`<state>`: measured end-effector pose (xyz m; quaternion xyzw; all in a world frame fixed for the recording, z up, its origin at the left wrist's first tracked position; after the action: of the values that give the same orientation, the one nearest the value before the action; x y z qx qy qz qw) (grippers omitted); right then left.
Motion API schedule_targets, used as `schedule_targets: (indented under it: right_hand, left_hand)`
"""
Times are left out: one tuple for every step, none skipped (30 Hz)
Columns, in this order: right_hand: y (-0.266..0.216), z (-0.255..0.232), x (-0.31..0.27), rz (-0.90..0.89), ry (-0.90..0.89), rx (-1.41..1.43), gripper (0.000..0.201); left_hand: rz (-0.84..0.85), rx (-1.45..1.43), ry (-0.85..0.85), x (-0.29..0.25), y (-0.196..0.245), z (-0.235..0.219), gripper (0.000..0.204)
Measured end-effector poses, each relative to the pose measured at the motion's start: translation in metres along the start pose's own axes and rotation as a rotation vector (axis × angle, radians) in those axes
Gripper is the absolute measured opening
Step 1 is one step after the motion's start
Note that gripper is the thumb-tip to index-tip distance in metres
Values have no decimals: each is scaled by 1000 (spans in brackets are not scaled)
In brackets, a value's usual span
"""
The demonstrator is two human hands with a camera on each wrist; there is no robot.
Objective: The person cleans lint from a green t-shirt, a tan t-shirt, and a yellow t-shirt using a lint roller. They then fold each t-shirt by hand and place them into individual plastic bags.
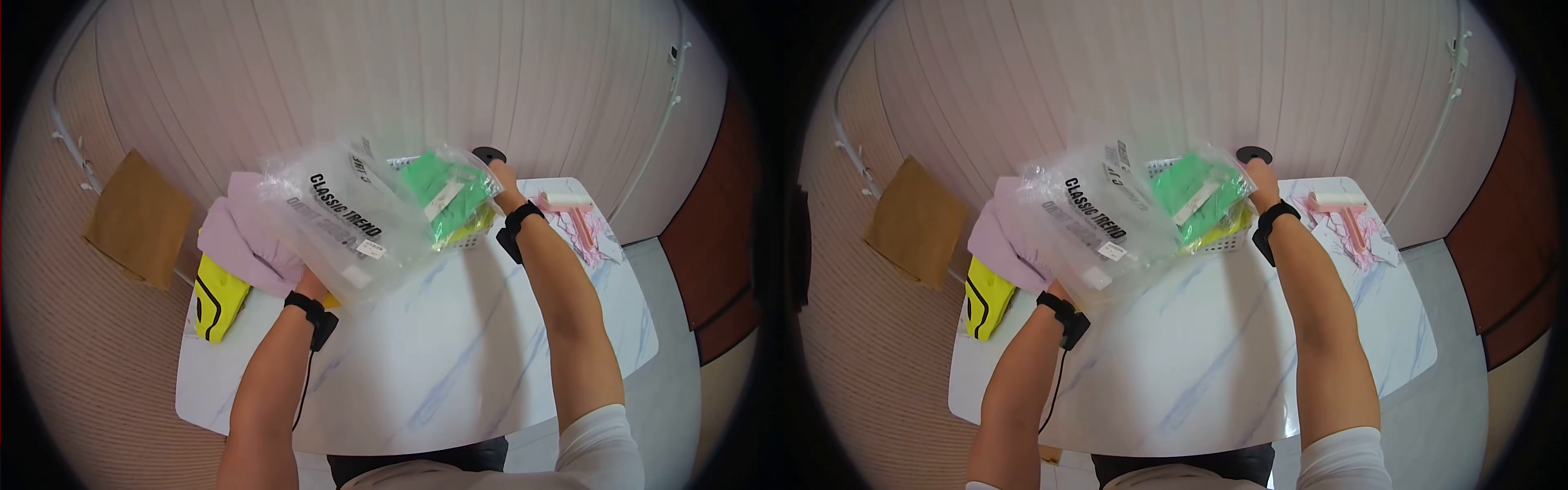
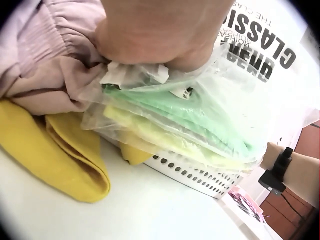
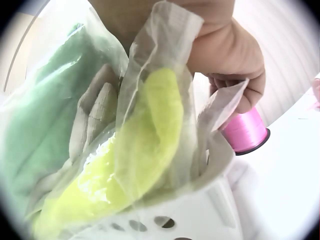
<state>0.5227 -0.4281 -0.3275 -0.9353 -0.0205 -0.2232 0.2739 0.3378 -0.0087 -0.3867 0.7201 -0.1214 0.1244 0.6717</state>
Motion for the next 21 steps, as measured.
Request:
schedule_targets:
  right_hand:
    - [10, 10, 3, 8, -2, -13, 43]
    - [19, 20, 6, 16, -6, -26, 44]
    - [14, 16, 4, 19, 15, 26, 42]
    - [6, 10, 1, 20, 35, 77, 40]
    - [-3, 5, -3, 22, 50, 128, 38]
    - [-10, 0, 0, -15, 105, 125, 36]
    - [-17, -4, 6, -51, 160, 121, 33]
    - [-23, -10, 14, -85, 216, 116, 31]
    - [-35, -23, 22, -116, 260, 88, 29]
    - [-50, -40, 30, -148, 305, 59, 27]
    - [-65, -59, 36, -168, 327, 86, 26]
    - [-80, -78, 43, -190, 348, 112, 25]
    - [-94, -95, 51, -247, 346, 110, 25]
    - [-108, -114, 58, -304, 343, 107, 25]
    - [-124, -134, 64, -380, 382, 96, 25]
    - [-141, -154, 66, -455, 421, 83, 25]
    - [-156, -174, 72, -459, 411, 101, 25]
    - [-172, -195, 73, -465, 406, 119, 24]
    - [-191, -218, 66, -528, 426, 121, 21]
    - [-209, -237, 57, -589, 443, 125, 18]
    - [-224, -253, 52, -586, 441, 140, 18]
  left_hand:
    - [6, 1, -3, 2, 1, 1, 50]
    - [5, 3, -3, 2, 2, 1, 50]
    - [9, 7, -4, 2, 2, 1, 50]
    - [12, 9, -5, 2, 1, 1, 50]
    - [16, 14, -2, 3, 0, 0, 50]
    - [19, 16, 0, 4, -1, -1, 51]
    - [26, 20, -1, 6, -2, 1, 51]
    - [29, 24, 0, 8, -2, 1, 51]
    - [35, 29, 3, 10, -3, 2, 51]
    - [41, 35, 4, 13, -4, 2, 51]
    - [47, 46, 8, 14, -4, 1, 51]
    - [56, 56, 16, 17, -5, 1, 51]
    - [65, 66, 24, 19, -7, 0, 51]
    - [75, 79, 33, 22, -8, 0, 51]
    - [86, 94, 43, 25, -10, -1, 51]
    - [97, 103, 52, 28, -11, -2, 51]
    - [106, 118, 60, 33, -12, -2, 51]
    - [117, 128, 67, 36, -13, -3, 51]
    - [128, 137, 72, 39, -14, -4, 51]
    - [138, 148, 75, 41, -15, -5, 51]
    - [148, 158, 78, 43, -15, -6, 51]
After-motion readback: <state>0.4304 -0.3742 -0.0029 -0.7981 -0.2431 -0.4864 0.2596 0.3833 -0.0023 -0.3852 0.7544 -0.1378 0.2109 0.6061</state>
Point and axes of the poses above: each hand's wrist, its own x-axis towards the middle knuckle, its own z-axis out of the palm, y = z × x, the point moved 4 cm from there along x, towards the middle knuckle, and after that the axes turned 5 degrees about y, right-handed, at the moved point
